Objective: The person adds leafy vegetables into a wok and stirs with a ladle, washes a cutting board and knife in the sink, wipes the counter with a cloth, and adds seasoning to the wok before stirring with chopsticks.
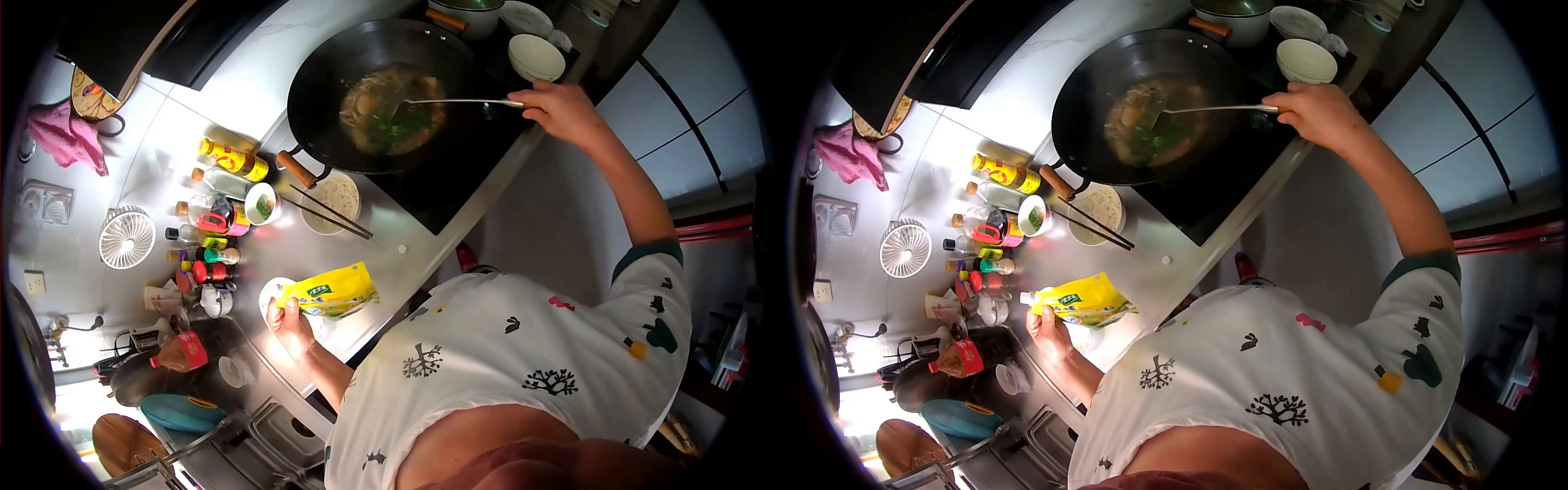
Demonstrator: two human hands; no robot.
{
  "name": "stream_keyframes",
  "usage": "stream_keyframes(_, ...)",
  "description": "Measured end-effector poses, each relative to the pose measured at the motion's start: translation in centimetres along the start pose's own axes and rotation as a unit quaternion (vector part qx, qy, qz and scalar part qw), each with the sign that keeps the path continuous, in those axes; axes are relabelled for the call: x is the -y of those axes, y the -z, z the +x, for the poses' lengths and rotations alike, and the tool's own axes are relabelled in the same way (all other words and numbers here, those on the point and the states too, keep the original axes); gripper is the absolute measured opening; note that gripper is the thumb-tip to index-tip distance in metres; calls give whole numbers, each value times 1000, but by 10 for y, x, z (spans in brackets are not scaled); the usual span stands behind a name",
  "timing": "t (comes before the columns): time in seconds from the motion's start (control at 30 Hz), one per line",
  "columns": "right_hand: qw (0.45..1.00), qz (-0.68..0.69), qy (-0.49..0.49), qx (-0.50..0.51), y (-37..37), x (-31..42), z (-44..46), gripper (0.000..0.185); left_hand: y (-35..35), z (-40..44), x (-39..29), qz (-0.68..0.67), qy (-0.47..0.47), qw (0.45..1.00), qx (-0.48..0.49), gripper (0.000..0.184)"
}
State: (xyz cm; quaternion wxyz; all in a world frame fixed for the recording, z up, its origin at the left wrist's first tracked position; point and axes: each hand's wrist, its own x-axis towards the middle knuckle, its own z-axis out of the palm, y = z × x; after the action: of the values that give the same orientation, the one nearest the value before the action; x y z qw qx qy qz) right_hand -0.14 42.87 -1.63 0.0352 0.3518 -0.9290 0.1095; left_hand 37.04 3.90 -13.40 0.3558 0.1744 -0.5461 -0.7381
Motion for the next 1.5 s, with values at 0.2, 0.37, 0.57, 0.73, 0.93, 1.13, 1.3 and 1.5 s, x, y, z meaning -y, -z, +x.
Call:
stream_keyframes(0.2, 1000, -2, 4, -29, -1, 5, 6, 32, -1, 5, 3, 11, -13, 1000, 12, 14)
stream_keyframes(0.37, 998, -19, 36, -38, -32, 11, 31, 33, -3, 6, 5, 6, -20, 1000, 15, 14)
stream_keyframes(0.57, 998, -29, 41, -29, -15, 3, 18, 34, -2, -3, 1, 11, -11, 1000, -7, 13)
stream_keyframes(0.73, 998, -21, 49, -27, -17, 3, 18, 33, 0, -3, 3, -4, 1, 1000, -19, 11)
stream_keyframes(0.93, 999, -20, 31, -20, -10, 6, 21, 29, 0, -1, 4, -7, -11, 1000, -7, 8)
stream_keyframes(1.13, 999, -13, 43, -20, -32, 7, 35, 29, -4, -2, 4, -15, -3, 1000, -13, 9)
stream_keyframes(1.3, 998, -25, 39, -48, -3, 6, 19, 32, 1, -3, 6, -5, -4, 1000, -13, 10)
stream_keyframes(1.5, 999, -24, 20, -15, -1, 2, 3, 34, 1, -4, 7, -7, -1, 1000, -10, 12)
